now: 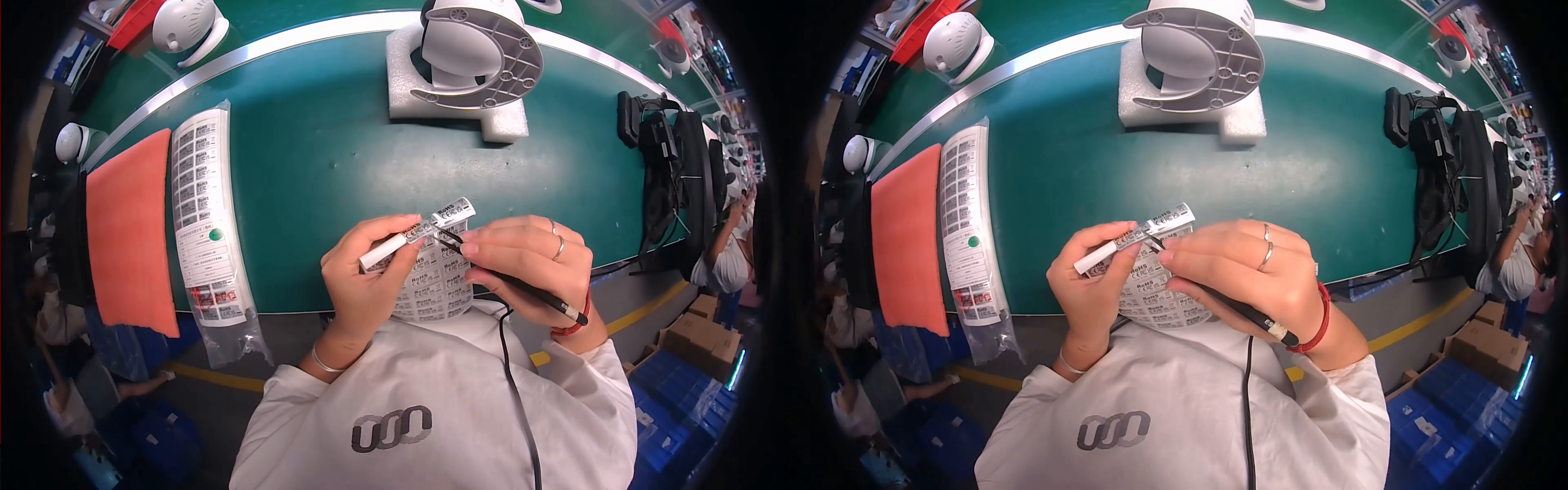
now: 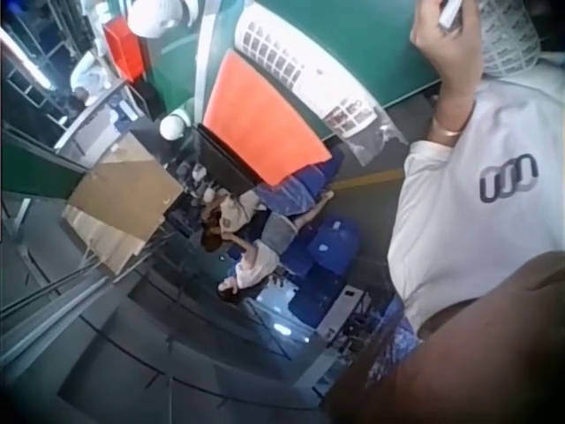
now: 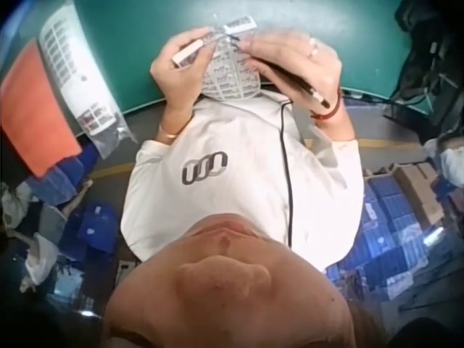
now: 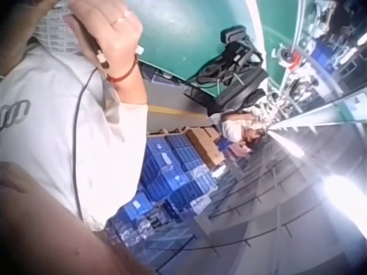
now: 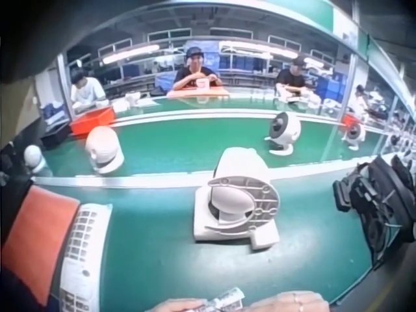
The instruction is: Peeling small labels from a sheet using tweezers and applying them to electronic camera-like components on a factory assembly line.
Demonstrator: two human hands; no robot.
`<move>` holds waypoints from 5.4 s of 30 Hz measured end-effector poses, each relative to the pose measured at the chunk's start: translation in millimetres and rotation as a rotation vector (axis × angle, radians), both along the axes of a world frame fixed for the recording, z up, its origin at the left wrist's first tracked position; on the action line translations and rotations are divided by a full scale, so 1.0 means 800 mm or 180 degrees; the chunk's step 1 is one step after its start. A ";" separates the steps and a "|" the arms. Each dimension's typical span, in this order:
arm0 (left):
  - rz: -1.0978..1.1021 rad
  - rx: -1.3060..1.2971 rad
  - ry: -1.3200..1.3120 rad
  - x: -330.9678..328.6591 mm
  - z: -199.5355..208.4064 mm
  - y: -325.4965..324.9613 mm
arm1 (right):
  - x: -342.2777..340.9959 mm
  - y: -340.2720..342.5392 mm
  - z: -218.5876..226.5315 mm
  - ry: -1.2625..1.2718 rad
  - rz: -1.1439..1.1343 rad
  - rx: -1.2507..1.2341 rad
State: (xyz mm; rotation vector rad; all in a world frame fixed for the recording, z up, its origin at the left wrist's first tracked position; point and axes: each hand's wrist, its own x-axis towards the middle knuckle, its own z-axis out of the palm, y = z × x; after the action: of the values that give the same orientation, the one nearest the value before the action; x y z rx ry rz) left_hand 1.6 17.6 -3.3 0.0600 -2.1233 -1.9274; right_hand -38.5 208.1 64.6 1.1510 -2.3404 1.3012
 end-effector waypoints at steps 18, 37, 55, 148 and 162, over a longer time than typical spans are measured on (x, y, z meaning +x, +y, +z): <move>-0.0617 0.0082 -0.0218 0.000 0.002 0.000 | -0.068 0.018 -0.016 0.1684 -0.0587 0.0681; -0.0807 0.0099 -0.0148 -0.001 0.002 -0.002 | -0.091 0.015 -0.034 0.1651 -0.0629 0.1029; -0.0902 0.0274 -0.0099 0.004 0.003 -0.004 | -0.085 -0.019 -0.062 0.1541 -0.1129 0.0540; 0.0263 0.0910 -0.0048 -0.006 0.007 -0.009 | -0.099 0.007 0.029 0.0275 -0.0089 0.0478; -0.0154 0.0731 -0.0165 -0.009 0.006 -0.013 | -0.022 -0.019 -0.053 -0.1530 -0.0093 -0.0644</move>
State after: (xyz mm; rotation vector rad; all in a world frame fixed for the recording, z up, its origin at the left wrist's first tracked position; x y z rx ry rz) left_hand -5.6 6.9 1.6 0.1057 -1.9412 -2.2128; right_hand -55.8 192.9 21.8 0.8059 -2.4383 1.9273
